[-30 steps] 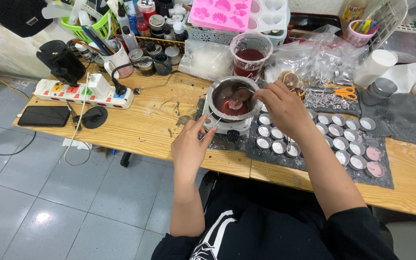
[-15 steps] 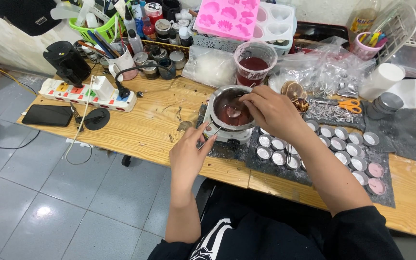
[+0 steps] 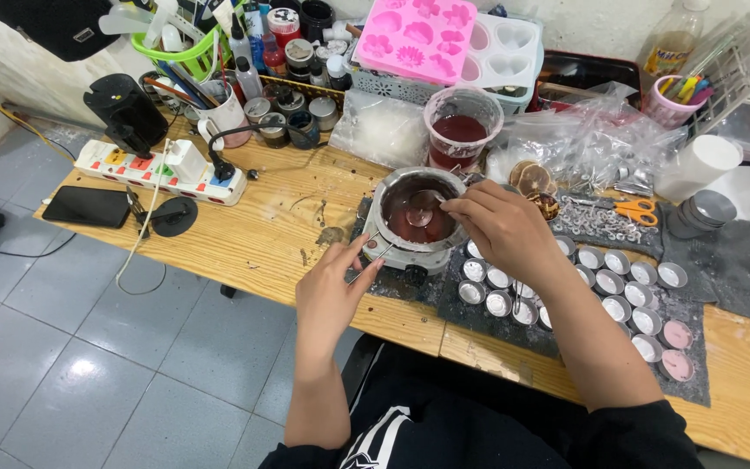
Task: Melting and stirring wax in a small pot on a heating plate to prepare for candle making.
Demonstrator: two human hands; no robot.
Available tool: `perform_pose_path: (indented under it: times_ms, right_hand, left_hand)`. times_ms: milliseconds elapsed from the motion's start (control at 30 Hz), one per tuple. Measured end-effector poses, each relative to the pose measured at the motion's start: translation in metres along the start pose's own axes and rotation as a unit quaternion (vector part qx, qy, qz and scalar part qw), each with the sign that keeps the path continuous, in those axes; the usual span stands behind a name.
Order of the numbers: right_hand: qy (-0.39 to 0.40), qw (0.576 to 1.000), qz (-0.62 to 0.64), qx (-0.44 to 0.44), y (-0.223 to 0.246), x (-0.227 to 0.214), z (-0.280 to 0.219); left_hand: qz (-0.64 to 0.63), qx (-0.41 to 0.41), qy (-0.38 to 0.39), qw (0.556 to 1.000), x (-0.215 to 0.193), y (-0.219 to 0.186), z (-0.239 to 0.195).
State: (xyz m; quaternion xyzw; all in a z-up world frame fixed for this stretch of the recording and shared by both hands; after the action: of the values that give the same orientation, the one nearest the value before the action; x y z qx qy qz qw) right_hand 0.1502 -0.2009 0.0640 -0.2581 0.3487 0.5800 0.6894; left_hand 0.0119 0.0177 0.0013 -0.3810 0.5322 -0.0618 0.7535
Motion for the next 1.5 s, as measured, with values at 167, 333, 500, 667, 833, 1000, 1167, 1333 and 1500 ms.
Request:
perform_pose_path:
  times_ms: [167, 333, 500, 667, 833, 1000, 1167, 1333, 1500]
  right_hand:
    - [-0.002, 0.999, 0.041, -0.003, -0.001, -0.007, -0.002]
    - [-0.004, 1.000, -0.012, -0.008, -0.005, 0.003, -0.006]
    - [0.000, 0.999, 0.043, 0.003, -0.011, -0.001, -0.011]
    - [0.008, 1.000, -0.012, -0.003, -0.014, 0.009, -0.015]
    - [0.007, 0.999, 0.036, -0.001, -0.014, 0.006, -0.016]
    - [0.009, 1.000, -0.007, 0.011, -0.014, 0.011, -0.018]
    - [-0.001, 0.999, 0.038, -0.003, -0.010, 0.008, -0.015]
    - [0.006, 1.000, 0.024, 0.001, -0.010, 0.007, -0.016]
    - [-0.002, 0.999, -0.023, -0.027, -0.013, 0.013, -0.015]
  left_hand:
    - [-0.008, 0.007, -0.007, 1.000, 0.000, 0.000, -0.001]
    - [-0.008, 0.001, 0.000, 1.000, 0.000, -0.001, -0.001]
    - [-0.013, 0.006, -0.010, 1.000, -0.002, 0.001, 0.000]
    - [-0.012, 0.009, -0.012, 1.000, -0.002, 0.000, 0.001]
    - [-0.003, -0.007, -0.005, 1.000, -0.003, 0.002, 0.002]
    - [-0.006, 0.002, -0.016, 1.000, -0.006, 0.004, 0.002]
    - [-0.007, -0.003, -0.015, 1.000, -0.006, 0.005, 0.002]
    - [-0.012, 0.002, -0.017, 1.000, -0.005, 0.006, 0.002]
    - [-0.003, -0.004, -0.009, 1.000, -0.006, 0.003, 0.001]
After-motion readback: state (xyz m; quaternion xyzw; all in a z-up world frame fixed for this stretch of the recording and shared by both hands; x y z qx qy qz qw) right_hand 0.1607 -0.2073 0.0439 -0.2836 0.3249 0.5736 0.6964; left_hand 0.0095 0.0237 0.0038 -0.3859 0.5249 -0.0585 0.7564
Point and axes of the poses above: each hand's wrist, its own z-axis towards the middle knuckle, its own x-axis out of the palm, y = z × x, the point moved 1 cm from there along z, towards the middle knuckle, and after that the axes turned 10 degrees about -x, right-handed, at the moved point
